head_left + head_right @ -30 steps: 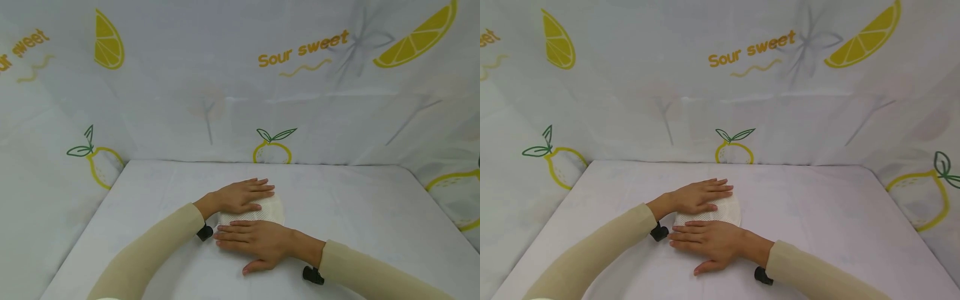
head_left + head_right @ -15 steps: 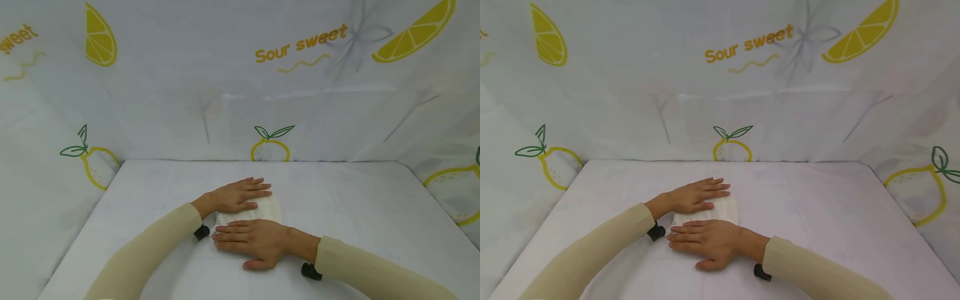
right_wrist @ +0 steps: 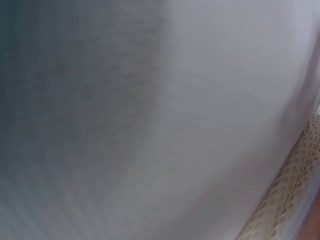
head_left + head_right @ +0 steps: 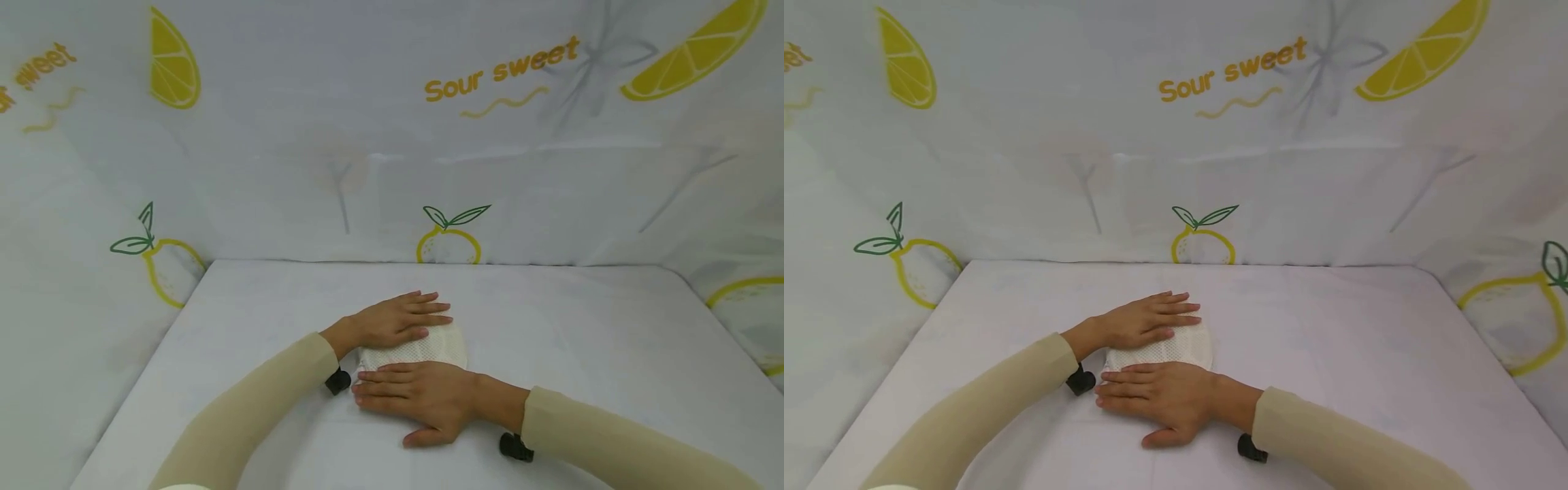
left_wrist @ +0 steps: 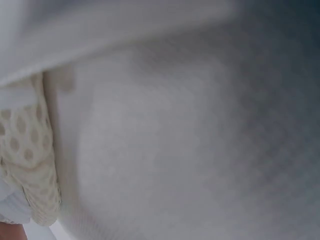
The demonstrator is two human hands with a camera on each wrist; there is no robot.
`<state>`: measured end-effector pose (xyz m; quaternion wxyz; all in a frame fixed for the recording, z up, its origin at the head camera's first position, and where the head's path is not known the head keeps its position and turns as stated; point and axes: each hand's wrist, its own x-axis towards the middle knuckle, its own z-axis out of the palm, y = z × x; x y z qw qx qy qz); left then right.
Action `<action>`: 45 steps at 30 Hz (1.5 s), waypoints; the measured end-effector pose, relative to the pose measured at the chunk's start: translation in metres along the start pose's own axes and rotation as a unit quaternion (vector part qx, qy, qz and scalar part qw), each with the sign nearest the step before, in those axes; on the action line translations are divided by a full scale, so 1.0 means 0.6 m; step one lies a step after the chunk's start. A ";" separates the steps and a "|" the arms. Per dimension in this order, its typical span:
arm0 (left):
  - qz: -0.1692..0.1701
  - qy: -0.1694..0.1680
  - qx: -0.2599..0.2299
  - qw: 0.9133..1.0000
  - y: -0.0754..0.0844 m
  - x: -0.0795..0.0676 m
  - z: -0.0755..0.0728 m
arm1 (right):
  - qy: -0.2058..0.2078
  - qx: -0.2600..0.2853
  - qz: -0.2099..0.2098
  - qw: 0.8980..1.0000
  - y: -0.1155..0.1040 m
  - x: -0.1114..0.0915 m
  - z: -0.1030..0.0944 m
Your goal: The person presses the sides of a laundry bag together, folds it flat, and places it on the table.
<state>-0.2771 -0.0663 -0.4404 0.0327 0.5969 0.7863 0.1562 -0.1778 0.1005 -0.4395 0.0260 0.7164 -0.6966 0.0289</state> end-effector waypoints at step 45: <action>0.009 0.002 0.075 0.997 0.012 0.003 -0.015 | 0.022 -0.017 -0.009 1.000 -0.006 -0.001 -0.009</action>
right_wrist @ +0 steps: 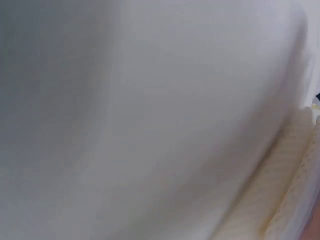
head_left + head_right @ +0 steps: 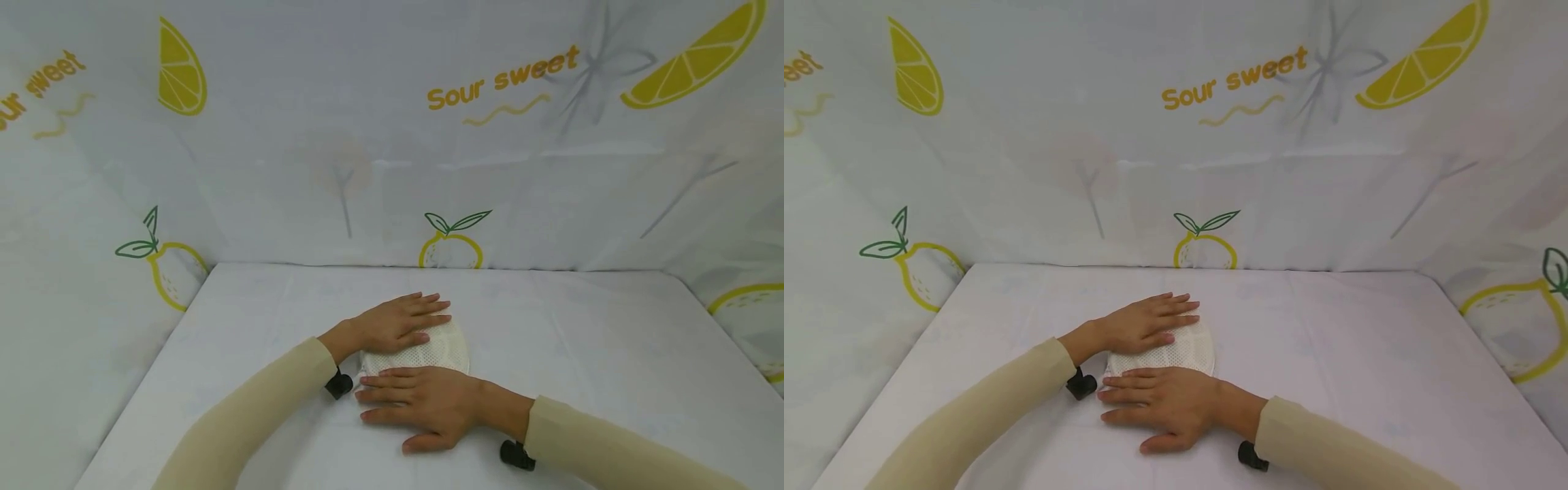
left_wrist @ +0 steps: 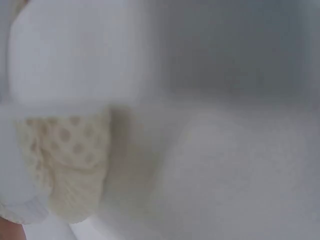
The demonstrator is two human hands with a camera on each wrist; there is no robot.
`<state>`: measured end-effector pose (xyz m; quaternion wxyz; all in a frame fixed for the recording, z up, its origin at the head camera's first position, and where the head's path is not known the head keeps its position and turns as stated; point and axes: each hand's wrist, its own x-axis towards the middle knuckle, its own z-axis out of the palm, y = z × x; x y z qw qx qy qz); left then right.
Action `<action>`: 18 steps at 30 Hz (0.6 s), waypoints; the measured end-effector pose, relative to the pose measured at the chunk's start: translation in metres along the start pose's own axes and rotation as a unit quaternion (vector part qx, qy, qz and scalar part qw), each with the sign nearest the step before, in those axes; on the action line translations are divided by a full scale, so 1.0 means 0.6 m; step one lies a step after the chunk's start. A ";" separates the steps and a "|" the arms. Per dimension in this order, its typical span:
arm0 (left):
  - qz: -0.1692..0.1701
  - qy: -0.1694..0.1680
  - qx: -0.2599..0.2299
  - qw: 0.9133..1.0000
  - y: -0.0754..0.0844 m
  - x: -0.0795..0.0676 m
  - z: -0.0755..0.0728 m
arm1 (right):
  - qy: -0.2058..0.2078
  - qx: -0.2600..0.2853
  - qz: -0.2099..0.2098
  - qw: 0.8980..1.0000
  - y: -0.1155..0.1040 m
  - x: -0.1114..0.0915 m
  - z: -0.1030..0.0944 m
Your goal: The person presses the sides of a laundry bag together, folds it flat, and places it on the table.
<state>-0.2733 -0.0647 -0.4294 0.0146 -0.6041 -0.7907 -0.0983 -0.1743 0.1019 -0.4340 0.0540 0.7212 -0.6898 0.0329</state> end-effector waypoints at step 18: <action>-0.183 0.161 0.031 0.969 0.049 -0.176 -0.064 | 0.103 -0.022 0.289 0.951 -0.045 -0.111 -0.107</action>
